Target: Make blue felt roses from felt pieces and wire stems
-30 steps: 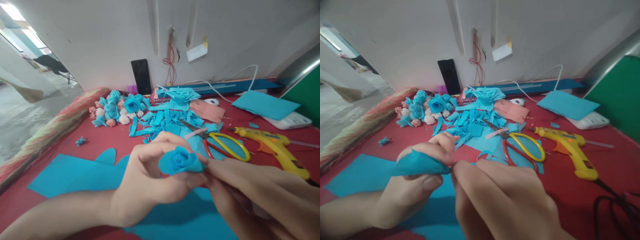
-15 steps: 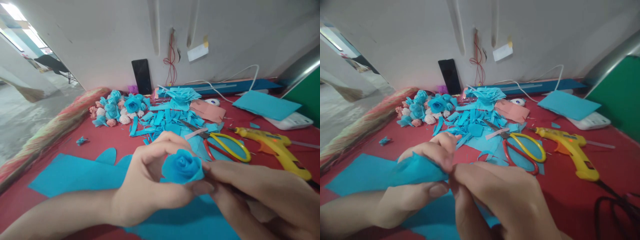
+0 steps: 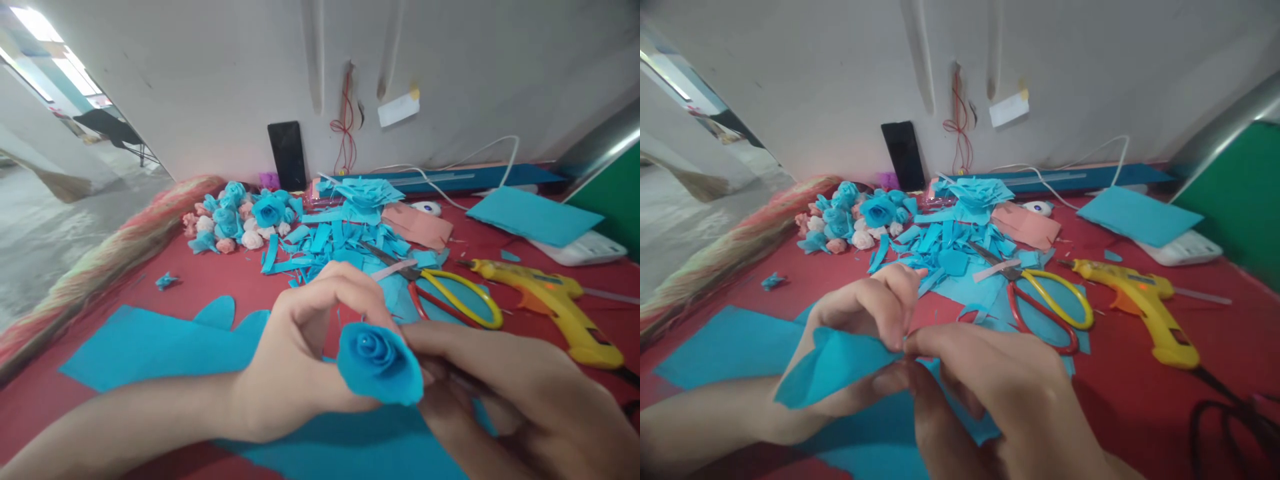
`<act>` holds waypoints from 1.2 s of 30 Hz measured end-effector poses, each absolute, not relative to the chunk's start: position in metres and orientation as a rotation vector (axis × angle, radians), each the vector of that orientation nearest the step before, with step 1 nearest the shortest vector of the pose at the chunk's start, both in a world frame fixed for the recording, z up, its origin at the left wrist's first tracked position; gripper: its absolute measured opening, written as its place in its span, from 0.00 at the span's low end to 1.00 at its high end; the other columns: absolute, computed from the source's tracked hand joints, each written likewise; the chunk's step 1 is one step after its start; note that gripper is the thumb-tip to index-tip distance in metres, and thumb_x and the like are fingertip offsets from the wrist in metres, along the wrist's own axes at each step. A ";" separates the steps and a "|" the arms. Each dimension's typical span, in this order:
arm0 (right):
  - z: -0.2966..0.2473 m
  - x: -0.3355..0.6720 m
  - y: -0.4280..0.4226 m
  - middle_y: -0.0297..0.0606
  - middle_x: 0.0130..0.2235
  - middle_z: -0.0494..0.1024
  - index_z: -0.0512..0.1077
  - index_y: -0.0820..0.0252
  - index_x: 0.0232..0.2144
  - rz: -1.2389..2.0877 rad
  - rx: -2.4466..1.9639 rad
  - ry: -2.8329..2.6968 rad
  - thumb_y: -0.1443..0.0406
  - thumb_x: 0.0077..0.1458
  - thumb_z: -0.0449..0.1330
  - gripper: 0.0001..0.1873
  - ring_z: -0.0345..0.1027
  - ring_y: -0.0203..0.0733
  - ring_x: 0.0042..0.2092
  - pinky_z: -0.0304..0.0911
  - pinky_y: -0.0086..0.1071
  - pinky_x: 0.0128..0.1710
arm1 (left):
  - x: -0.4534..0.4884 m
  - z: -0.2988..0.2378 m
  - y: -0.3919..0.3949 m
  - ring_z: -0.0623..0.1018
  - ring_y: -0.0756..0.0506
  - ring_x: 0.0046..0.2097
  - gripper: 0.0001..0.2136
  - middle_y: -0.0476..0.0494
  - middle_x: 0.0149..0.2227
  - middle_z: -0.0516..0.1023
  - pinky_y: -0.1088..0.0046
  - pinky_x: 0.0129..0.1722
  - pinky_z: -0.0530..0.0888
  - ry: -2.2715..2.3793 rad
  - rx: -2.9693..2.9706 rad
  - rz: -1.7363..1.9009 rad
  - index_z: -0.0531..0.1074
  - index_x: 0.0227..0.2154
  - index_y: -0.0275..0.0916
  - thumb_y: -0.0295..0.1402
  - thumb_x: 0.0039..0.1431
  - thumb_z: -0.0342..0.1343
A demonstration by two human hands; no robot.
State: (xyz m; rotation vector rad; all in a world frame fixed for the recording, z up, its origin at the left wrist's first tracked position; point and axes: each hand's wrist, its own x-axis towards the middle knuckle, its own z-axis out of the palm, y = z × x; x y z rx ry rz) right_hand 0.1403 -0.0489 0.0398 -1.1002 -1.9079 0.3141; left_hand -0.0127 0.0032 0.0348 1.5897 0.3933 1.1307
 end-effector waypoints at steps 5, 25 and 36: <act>0.032 0.140 -0.045 0.25 0.25 0.76 0.68 0.50 0.34 0.272 -1.160 -1.899 0.63 0.56 0.51 0.06 0.71 0.33 0.23 0.65 0.23 0.21 | -0.012 0.038 0.006 0.68 0.52 0.32 0.11 0.52 0.26 0.65 0.75 0.35 0.68 0.471 1.698 1.188 0.68 0.22 0.39 0.19 0.39 0.62; 0.025 0.140 -0.028 0.33 0.28 0.73 0.68 0.56 0.30 0.286 -0.887 -1.963 0.71 0.57 0.49 0.10 0.69 0.35 0.29 0.66 0.24 0.30 | -0.017 0.049 0.013 0.67 0.48 0.31 0.05 0.49 0.26 0.75 0.63 0.43 0.63 0.543 2.518 1.381 0.72 0.25 0.41 0.24 0.45 0.59; 0.024 0.151 -0.020 0.37 0.34 0.76 0.71 0.59 0.35 0.063 -0.871 -1.922 0.74 0.56 0.49 0.12 0.72 0.35 0.36 0.67 0.23 0.36 | -0.017 0.045 0.018 0.70 0.47 0.35 0.15 0.49 0.32 0.76 0.59 0.51 0.57 0.662 2.568 1.275 0.69 0.40 0.41 0.30 0.47 0.61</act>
